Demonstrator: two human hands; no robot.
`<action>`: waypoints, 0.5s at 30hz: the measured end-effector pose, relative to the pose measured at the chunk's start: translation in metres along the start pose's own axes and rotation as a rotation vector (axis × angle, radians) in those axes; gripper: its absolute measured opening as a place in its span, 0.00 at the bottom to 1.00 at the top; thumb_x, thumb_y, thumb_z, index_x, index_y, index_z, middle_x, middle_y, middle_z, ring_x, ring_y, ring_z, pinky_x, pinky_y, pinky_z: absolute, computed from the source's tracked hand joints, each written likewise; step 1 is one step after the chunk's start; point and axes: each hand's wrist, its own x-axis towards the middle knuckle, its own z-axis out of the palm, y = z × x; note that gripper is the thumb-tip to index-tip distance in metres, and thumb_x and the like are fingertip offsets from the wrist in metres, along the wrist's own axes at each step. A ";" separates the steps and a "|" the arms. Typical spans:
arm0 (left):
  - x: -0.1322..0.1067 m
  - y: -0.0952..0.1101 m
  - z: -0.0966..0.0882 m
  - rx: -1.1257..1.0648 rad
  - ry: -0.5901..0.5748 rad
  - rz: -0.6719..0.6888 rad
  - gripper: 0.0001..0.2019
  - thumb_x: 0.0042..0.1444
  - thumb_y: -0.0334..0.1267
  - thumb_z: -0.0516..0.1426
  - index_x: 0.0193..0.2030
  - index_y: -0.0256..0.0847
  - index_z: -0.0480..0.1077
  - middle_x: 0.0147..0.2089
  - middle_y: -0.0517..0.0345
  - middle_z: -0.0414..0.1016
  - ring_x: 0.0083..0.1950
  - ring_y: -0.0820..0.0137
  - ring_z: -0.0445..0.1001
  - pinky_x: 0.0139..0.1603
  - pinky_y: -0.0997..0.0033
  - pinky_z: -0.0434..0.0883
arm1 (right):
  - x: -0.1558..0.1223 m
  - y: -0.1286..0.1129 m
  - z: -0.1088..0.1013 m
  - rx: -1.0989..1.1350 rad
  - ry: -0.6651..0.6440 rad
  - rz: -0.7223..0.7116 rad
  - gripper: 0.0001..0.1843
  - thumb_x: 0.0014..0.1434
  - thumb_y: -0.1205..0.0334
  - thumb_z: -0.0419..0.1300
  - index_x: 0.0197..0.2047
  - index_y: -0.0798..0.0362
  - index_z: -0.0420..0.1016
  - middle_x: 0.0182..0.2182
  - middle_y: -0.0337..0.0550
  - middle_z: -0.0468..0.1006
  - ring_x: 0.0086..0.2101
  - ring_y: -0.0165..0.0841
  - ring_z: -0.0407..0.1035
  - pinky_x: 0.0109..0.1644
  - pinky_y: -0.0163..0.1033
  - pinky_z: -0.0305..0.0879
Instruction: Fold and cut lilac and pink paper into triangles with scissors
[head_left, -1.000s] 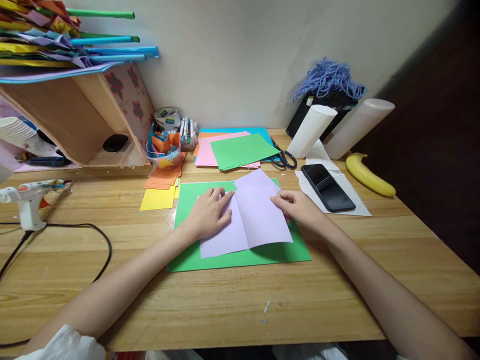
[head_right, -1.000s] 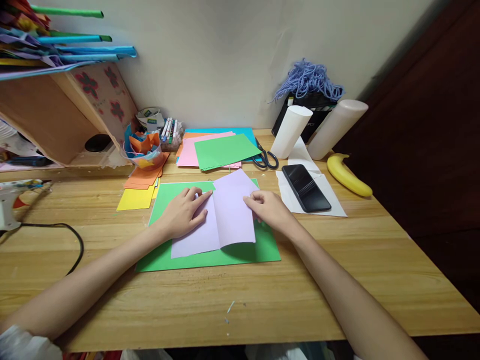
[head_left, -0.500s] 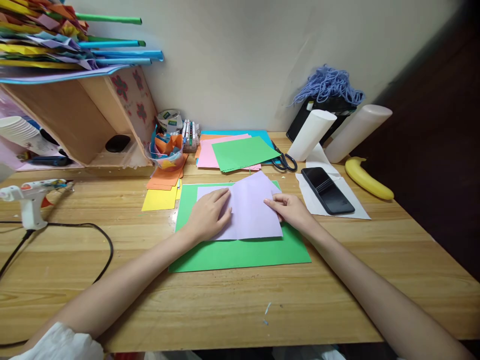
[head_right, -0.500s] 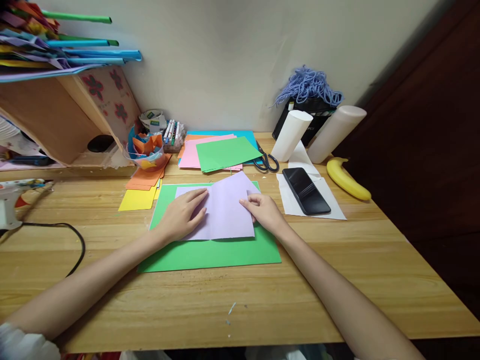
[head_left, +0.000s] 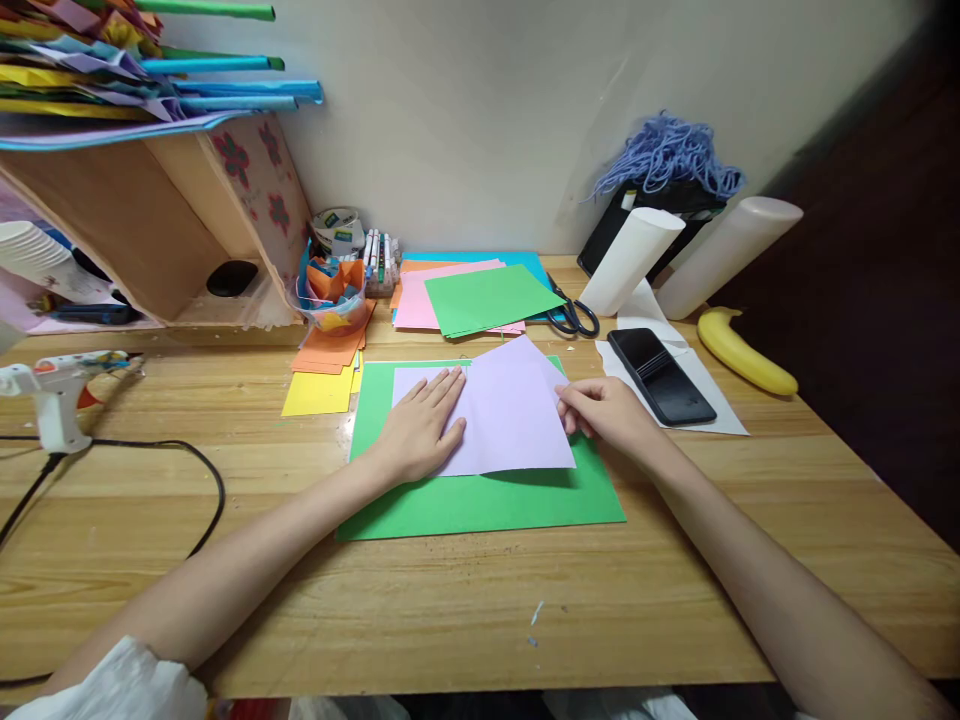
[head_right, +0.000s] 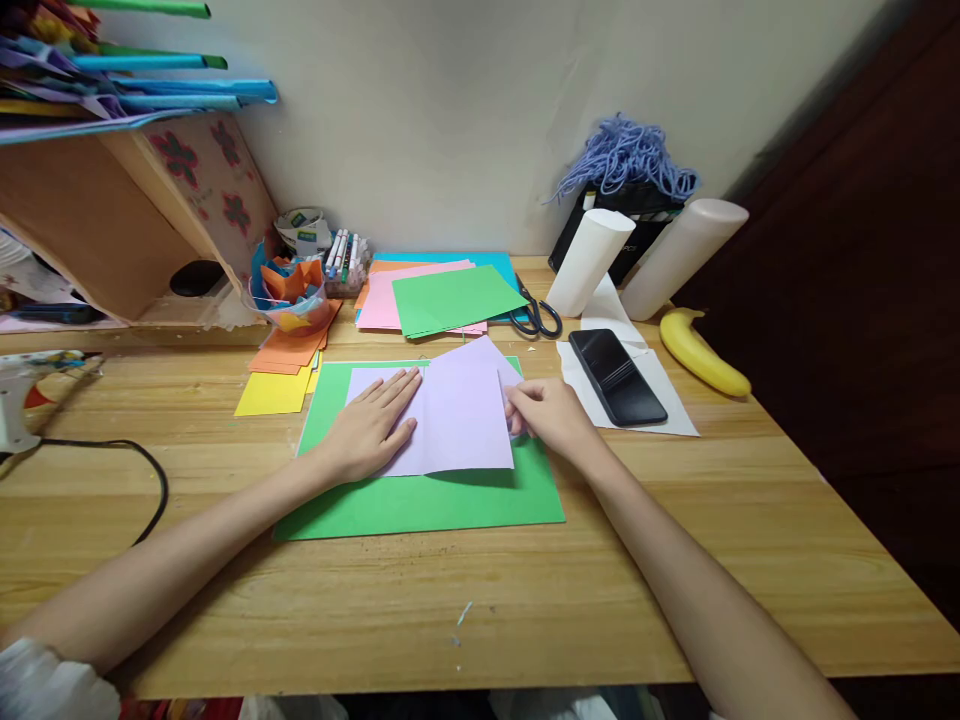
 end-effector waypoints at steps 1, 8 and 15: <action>0.000 0.000 0.000 0.000 0.001 0.001 0.28 0.61 0.45 0.40 0.66 0.38 0.42 0.68 0.53 0.42 0.68 0.67 0.43 0.66 0.59 0.46 | 0.000 0.000 -0.001 0.030 -0.005 0.010 0.21 0.54 0.48 0.52 0.21 0.55 0.70 0.15 0.41 0.72 0.14 0.26 0.58 0.20 0.34 0.52; 0.000 0.000 0.000 0.010 -0.004 -0.002 0.29 0.61 0.45 0.41 0.66 0.36 0.42 0.68 0.52 0.43 0.68 0.67 0.43 0.66 0.60 0.46 | 0.000 0.004 0.007 0.009 -0.011 -0.065 0.23 0.54 0.45 0.53 0.17 0.52 0.60 0.09 0.32 0.60 0.14 0.26 0.55 0.23 0.34 0.51; 0.000 0.000 0.000 0.005 -0.011 -0.003 0.29 0.61 0.45 0.40 0.66 0.36 0.42 0.68 0.52 0.42 0.68 0.67 0.42 0.67 0.60 0.44 | -0.006 -0.009 0.010 0.012 -0.033 -0.043 0.21 0.51 0.50 0.55 0.14 0.52 0.57 0.10 0.33 0.60 0.16 0.26 0.55 0.23 0.34 0.50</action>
